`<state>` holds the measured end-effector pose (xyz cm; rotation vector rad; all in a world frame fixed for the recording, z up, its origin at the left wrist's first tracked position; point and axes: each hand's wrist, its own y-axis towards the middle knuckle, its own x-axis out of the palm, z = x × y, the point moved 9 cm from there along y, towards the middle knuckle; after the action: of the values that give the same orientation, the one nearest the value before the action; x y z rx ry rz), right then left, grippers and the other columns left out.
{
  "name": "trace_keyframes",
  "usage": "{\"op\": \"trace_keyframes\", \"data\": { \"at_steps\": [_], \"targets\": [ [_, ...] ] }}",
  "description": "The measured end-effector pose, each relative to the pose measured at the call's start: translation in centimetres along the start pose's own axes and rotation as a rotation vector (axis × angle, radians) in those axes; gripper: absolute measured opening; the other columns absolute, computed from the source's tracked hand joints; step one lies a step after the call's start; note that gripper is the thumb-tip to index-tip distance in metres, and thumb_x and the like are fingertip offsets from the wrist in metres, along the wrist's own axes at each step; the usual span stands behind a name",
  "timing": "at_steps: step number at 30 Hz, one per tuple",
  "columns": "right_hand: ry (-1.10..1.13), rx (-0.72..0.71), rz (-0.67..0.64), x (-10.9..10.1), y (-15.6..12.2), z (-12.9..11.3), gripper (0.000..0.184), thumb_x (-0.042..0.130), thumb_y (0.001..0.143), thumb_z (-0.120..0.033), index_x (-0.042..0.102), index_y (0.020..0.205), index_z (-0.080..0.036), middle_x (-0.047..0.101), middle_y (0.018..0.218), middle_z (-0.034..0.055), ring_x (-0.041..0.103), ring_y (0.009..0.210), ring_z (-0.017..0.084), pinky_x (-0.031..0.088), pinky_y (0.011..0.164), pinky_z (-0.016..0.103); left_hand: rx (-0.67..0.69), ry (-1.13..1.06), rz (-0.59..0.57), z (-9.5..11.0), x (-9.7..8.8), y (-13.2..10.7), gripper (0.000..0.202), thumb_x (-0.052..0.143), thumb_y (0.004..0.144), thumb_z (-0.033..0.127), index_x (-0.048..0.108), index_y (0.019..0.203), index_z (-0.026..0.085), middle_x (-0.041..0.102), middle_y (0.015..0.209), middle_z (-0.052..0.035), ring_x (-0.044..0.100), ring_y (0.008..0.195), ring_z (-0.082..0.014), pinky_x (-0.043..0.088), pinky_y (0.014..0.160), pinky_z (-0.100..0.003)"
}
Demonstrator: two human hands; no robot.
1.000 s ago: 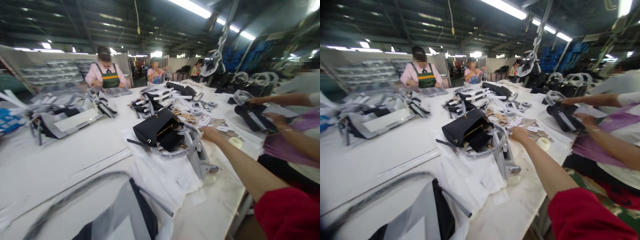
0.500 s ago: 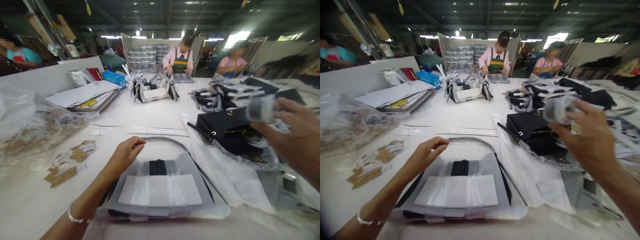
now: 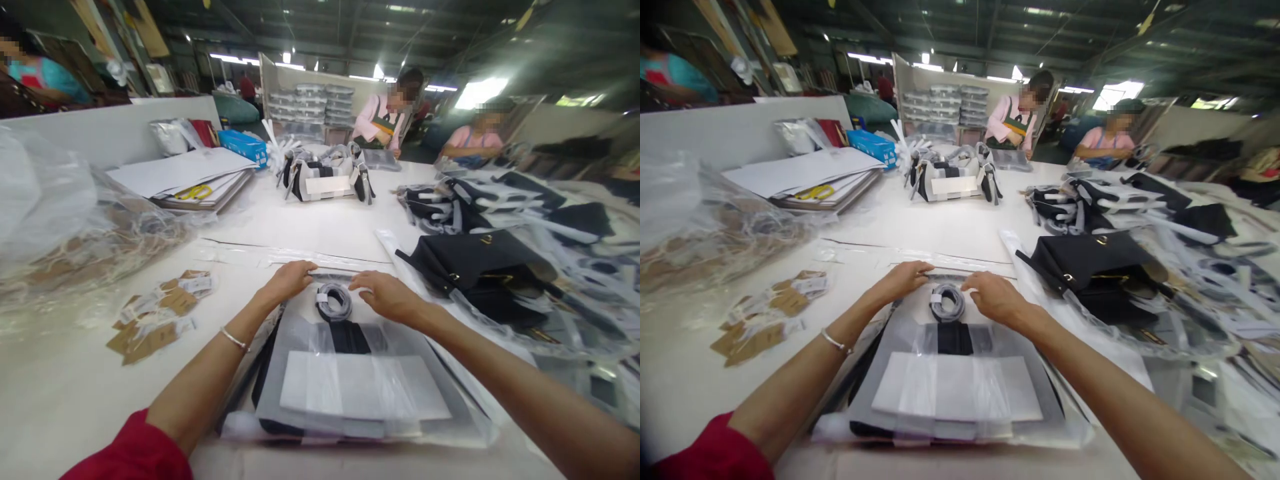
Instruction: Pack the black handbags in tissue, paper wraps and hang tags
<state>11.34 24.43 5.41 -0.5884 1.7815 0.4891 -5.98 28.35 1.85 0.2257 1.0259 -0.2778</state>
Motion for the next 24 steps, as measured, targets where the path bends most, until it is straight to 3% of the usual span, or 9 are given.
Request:
{"op": "trace_keyframes", "data": {
  "at_steps": [3, 5, 8, 11, 13, 15, 18, 21, 24],
  "targets": [
    [0.092, 0.058, 0.099, -1.7, 0.6, 0.2, 0.025, 0.059, 0.086, -0.017, 0.072, 0.107, -0.022, 0.073, 0.109, 0.0055, 0.066, 0.103, 0.022, 0.05, 0.096, 0.038, 0.026, 0.018, -0.02, 0.5, 0.5, 0.6, 0.04, 0.057, 0.078, 0.013, 0.066, 0.116, 0.021, 0.069, 0.118, -0.0072, 0.063, 0.109, -0.0255, 0.047, 0.097, -0.036],
    [0.068, -0.001, 0.126, -1.6, 1.5, -1.2, 0.033, 0.061, 0.084, -0.015, 0.069, 0.115, -0.022, 0.07, 0.114, 0.0059, 0.064, 0.106, 0.022, 0.049, 0.096, 0.037, 0.046, 0.022, -0.021, 0.6, 0.9, 1.0, 0.037, 0.056, 0.079, 0.013, 0.067, 0.113, 0.022, 0.07, 0.115, -0.0064, 0.063, 0.107, -0.0247, 0.047, 0.096, -0.035],
    [-0.019, -0.218, 0.046, 0.9, 3.1, -4.5, 0.048, 0.059, 0.08, -0.005, 0.064, 0.124, -0.025, 0.062, 0.129, 0.0067, 0.058, 0.116, 0.022, 0.044, 0.101, 0.036, 0.076, -0.002, -0.012, 0.1, 1.6, 1.7, 0.033, 0.055, 0.083, 0.016, 0.068, 0.112, 0.023, 0.07, 0.115, -0.0049, 0.063, 0.108, -0.0228, 0.047, 0.096, -0.033],
    [-0.131, -0.382, -0.122, 3.9, 4.0, -6.5, 0.035, 0.055, 0.085, -0.005, 0.069, 0.111, -0.024, 0.065, 0.121, 0.007, 0.059, 0.111, 0.022, 0.043, 0.098, 0.036, 0.087, -0.058, 0.005, -1.0, 2.3, 2.3, 0.035, 0.054, 0.083, 0.017, 0.067, 0.115, 0.022, 0.07, 0.117, -0.0049, 0.063, 0.108, -0.0215, 0.046, 0.097, -0.031],
    [-0.196, -0.312, -0.194, 4.9, 4.5, -5.9, 0.023, 0.053, 0.09, -0.01, 0.069, 0.103, -0.021, 0.068, 0.108, 0.0076, 0.062, 0.103, 0.022, 0.046, 0.09, 0.033, 0.089, -0.099, 0.015, -1.6, 2.6, 2.5, 0.036, 0.055, 0.082, 0.016, 0.067, 0.116, 0.021, 0.07, 0.117, -0.0042, 0.063, 0.107, -0.0204, 0.046, 0.096, -0.029],
    [-0.233, -0.112, -0.201, 4.7, 5.1, -4.2, 0.014, 0.056, 0.092, -0.02, 0.068, 0.099, -0.019, 0.069, 0.101, 0.0081, 0.064, 0.096, 0.022, 0.047, 0.081, 0.031, 0.094, -0.137, 0.02, -1.9, 2.6, 2.6, 0.035, 0.055, 0.082, 0.016, 0.067, 0.114, 0.022, 0.071, 0.114, -0.0027, 0.064, 0.106, -0.0195, 0.046, 0.094, -0.028],
    [-0.25, 0.119, -0.156, 4.0, 5.9, -2.1, 0.015, 0.061, 0.091, -0.03, 0.067, 0.097, -0.018, 0.068, 0.101, 0.0091, 0.065, 0.092, 0.023, 0.046, 0.075, 0.03, 0.112, -0.18, 0.004, -1.7, 2.5, 2.6, 0.027, 0.053, 0.085, 0.022, 0.069, 0.108, 0.024, 0.073, 0.107, 0.0006, 0.065, 0.099, -0.0174, 0.047, 0.088, -0.025],
    [-0.252, 0.187, -0.112, 3.9, 6.9, -1.5, 0.018, 0.06, 0.091, -0.031, 0.065, 0.102, -0.018, 0.067, 0.103, 0.01, 0.065, 0.093, 0.024, 0.046, 0.073, 0.03, 0.125, -0.193, -0.031, -1.2, 2.2, 2.5, 0.027, 0.046, 0.092, 0.032, 0.07, 0.103, 0.025, 0.073, 0.103, 0.0024, 0.066, 0.095, -0.0155, 0.048, 0.085, -0.024],
    [-0.23, 0.234, -0.062, 3.9, 7.4, -1.1, 0.025, 0.059, 0.091, -0.032, 0.06, 0.111, -0.017, 0.065, 0.105, 0.0093, 0.065, 0.095, 0.024, 0.047, 0.074, 0.03, 0.103, -0.154, -0.061, -1.0, 2.0, 2.5, 0.025, 0.05, 0.089, 0.036, 0.07, 0.098, 0.023, 0.073, 0.098, 0.0002, 0.065, 0.09, -0.0178, 0.048, 0.082, -0.027]
  ]
}}
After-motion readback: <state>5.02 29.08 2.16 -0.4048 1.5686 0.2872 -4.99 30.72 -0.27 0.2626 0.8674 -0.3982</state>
